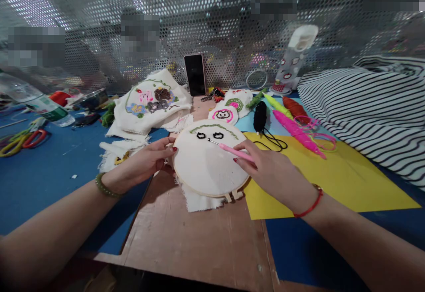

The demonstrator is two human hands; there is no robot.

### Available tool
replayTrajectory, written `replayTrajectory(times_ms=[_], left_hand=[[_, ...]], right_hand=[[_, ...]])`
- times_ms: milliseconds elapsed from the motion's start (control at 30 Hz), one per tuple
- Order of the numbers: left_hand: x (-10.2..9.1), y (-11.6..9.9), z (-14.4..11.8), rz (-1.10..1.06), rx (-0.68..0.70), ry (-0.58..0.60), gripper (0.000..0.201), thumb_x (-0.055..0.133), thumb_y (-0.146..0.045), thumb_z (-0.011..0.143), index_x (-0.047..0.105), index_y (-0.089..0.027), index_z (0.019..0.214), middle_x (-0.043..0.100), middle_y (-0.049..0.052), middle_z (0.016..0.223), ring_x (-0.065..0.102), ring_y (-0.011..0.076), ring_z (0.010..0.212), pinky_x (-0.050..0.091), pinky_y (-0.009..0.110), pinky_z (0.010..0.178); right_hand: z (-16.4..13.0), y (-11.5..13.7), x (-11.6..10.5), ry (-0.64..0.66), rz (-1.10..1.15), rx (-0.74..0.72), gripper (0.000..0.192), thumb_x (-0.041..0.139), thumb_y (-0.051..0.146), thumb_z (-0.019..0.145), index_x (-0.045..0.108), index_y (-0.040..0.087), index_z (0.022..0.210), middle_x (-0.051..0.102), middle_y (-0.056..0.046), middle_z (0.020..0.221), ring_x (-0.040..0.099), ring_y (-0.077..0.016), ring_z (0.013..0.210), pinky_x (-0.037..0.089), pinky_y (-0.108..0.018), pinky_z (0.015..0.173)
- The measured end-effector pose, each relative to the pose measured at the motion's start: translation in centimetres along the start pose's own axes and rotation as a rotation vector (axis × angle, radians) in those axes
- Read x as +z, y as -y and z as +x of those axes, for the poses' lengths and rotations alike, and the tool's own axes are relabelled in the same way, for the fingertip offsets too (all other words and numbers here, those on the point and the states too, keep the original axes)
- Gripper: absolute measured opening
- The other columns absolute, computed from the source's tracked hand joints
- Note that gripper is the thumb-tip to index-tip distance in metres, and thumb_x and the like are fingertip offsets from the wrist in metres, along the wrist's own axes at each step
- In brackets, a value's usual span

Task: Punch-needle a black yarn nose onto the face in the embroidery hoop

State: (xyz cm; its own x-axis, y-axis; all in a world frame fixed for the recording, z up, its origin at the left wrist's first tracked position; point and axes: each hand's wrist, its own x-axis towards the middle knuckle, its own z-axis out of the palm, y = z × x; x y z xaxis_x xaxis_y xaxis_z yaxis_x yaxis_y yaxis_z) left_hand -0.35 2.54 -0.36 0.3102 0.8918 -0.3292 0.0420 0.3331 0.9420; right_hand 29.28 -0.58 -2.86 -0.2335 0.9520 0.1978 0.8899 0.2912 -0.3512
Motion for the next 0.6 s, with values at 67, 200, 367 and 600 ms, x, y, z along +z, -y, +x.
replayTrajectory(times_ms=[67,200,367,600], left_hand=[[0.06,-0.04,0.01,-0.004,0.004,0.003,0.034,0.074,-0.027,0.083,0.057,-0.018,0.111,0.067,0.002,0.083,0.065,0.0153,0.064,0.058,0.027,0.051],[0.04,0.00,-0.02,0.022,0.029,0.009,0.034,0.075,-0.031,0.082,0.057,-0.019,0.108,0.067,0.002,0.085,0.065,0.0155,0.066,0.059,0.029,0.053],[-0.02,0.01,-0.16,0.041,0.041,0.010,0.033,0.074,-0.031,0.083,0.057,-0.019,0.108,0.066,0.003,0.087,0.064,0.0152,0.068,0.059,0.028,0.054],[-0.22,0.10,-0.05,0.028,0.053,0.039,0.031,0.075,-0.030,0.083,0.057,-0.019,0.106,0.068,0.003,0.085,0.064,0.0142,0.065,0.058,0.027,0.057]], right_hand=[[0.06,0.08,-0.04,0.018,-0.025,0.006,0.027,0.050,0.039,0.095,0.066,0.025,0.112,0.072,-0.003,0.069,0.064,-0.0205,0.053,0.032,-0.026,0.049],[0.26,0.11,-0.21,0.026,-0.060,0.018,0.030,0.045,0.041,0.097,0.067,0.024,0.108,0.070,-0.003,0.065,0.064,-0.0209,0.055,0.031,-0.027,0.050],[0.38,0.14,-0.63,0.034,-0.065,-0.006,0.034,0.042,0.044,0.099,0.069,0.024,0.107,0.071,-0.003,0.065,0.062,-0.0198,0.053,0.031,-0.027,0.049],[0.47,0.23,-0.82,0.026,-0.077,-0.006,0.036,0.041,0.043,0.099,0.071,0.024,0.107,0.071,-0.003,0.065,0.063,-0.0198,0.055,0.032,-0.027,0.050]])
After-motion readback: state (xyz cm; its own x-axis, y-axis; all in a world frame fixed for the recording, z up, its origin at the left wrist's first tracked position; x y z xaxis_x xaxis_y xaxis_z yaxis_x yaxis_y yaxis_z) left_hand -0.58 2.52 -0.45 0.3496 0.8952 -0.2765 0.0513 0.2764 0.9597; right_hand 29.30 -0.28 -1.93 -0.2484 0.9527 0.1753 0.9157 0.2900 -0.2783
